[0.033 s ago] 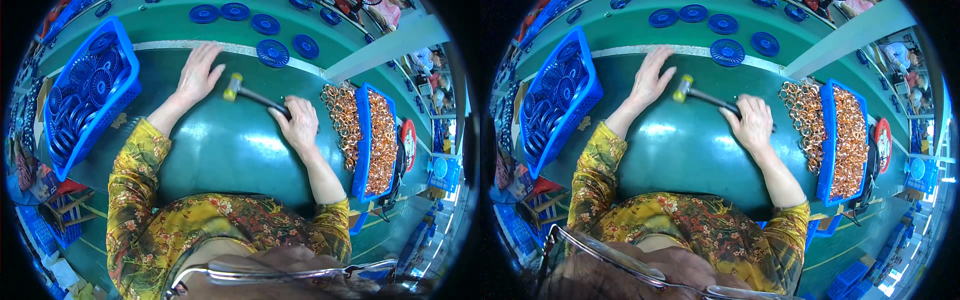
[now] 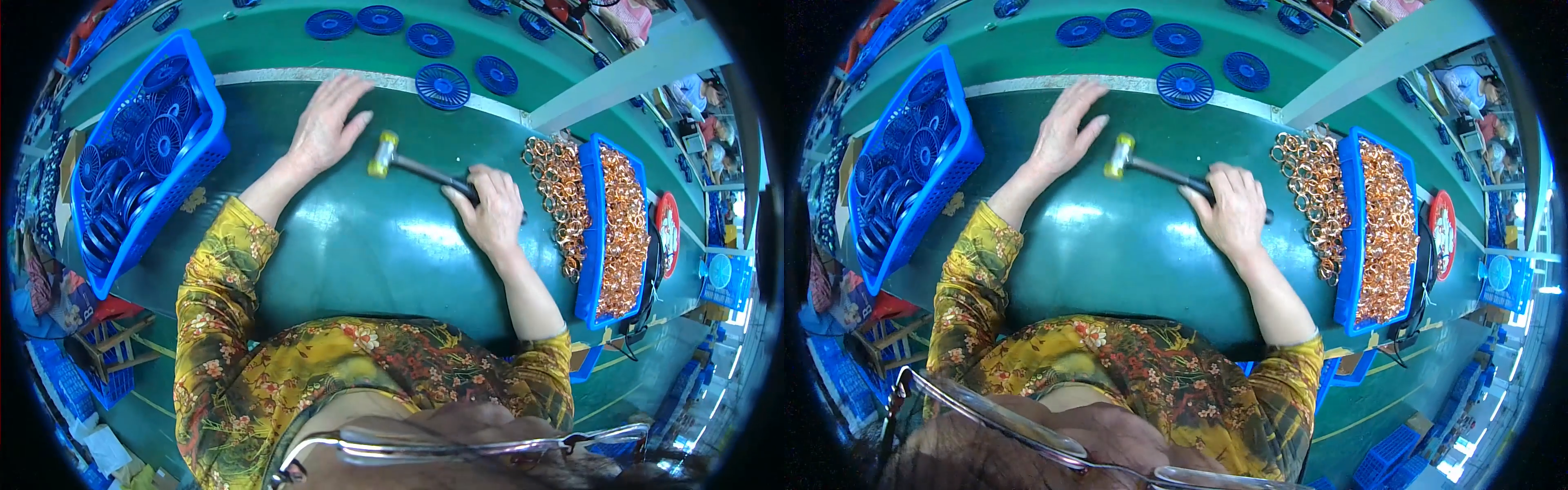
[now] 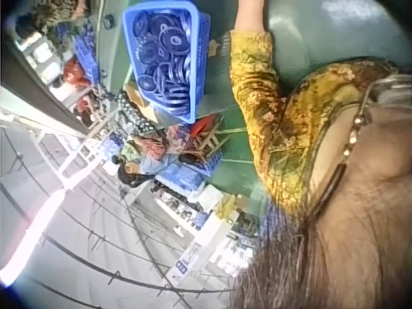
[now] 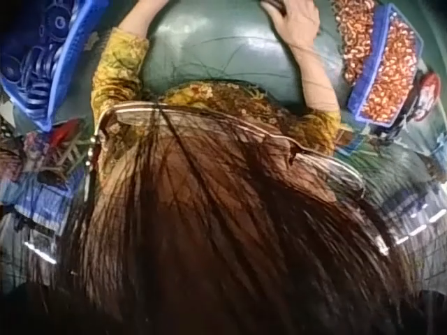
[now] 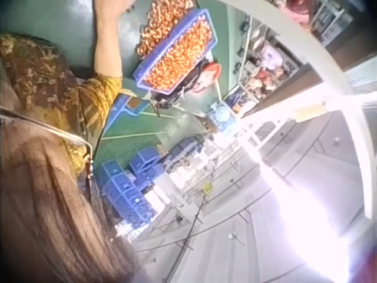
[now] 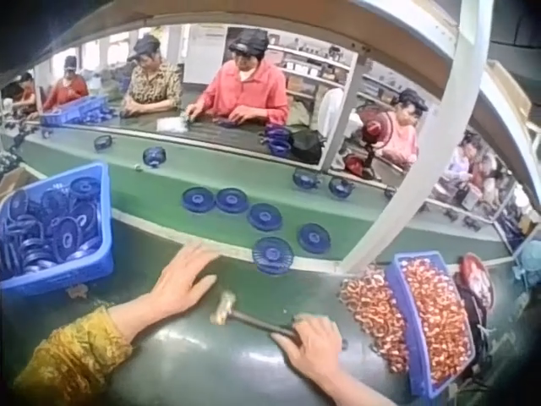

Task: Assembling copper components into blue plastic hubs using a hammer on an assembly line.

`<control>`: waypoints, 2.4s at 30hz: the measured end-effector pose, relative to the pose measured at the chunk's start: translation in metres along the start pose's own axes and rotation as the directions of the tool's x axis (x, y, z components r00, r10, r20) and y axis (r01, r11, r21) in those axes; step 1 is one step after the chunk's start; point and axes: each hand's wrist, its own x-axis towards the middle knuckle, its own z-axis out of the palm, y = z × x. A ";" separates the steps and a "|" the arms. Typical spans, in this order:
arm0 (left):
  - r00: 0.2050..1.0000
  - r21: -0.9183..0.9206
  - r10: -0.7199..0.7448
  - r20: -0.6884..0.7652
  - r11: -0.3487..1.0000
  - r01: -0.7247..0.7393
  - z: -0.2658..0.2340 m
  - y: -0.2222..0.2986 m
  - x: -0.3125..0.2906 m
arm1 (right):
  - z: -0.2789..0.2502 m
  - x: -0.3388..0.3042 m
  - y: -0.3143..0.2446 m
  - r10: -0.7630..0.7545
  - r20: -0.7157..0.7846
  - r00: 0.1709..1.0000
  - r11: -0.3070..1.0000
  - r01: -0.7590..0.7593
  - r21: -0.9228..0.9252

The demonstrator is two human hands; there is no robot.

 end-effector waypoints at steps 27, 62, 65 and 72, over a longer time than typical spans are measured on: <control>0.996 0.234 0.043 -0.083 0.972 -0.022 -0.125 0.032 -0.064 | 0.000 0.004 0.075 0.167 -0.042 0.985 0.985 -0.168 -0.027; 0.734 0.762 -0.632 0.246 0.595 0.257 -0.265 -0.068 -0.106 | -0.001 0.006 0.080 0.193 0.004 0.981 0.981 -0.193 0.024; 0.793 0.739 -0.545 0.272 0.646 0.190 -0.261 -0.081 -0.109 | -0.001 0.004 0.083 0.194 -0.001 0.981 0.981 -0.193 0.009; 0.950 0.470 -0.312 -0.019 0.836 0.284 -0.275 -0.081 -0.124 | -0.002 0.003 0.080 0.211 -0.003 0.978 0.977 -0.211 -0.008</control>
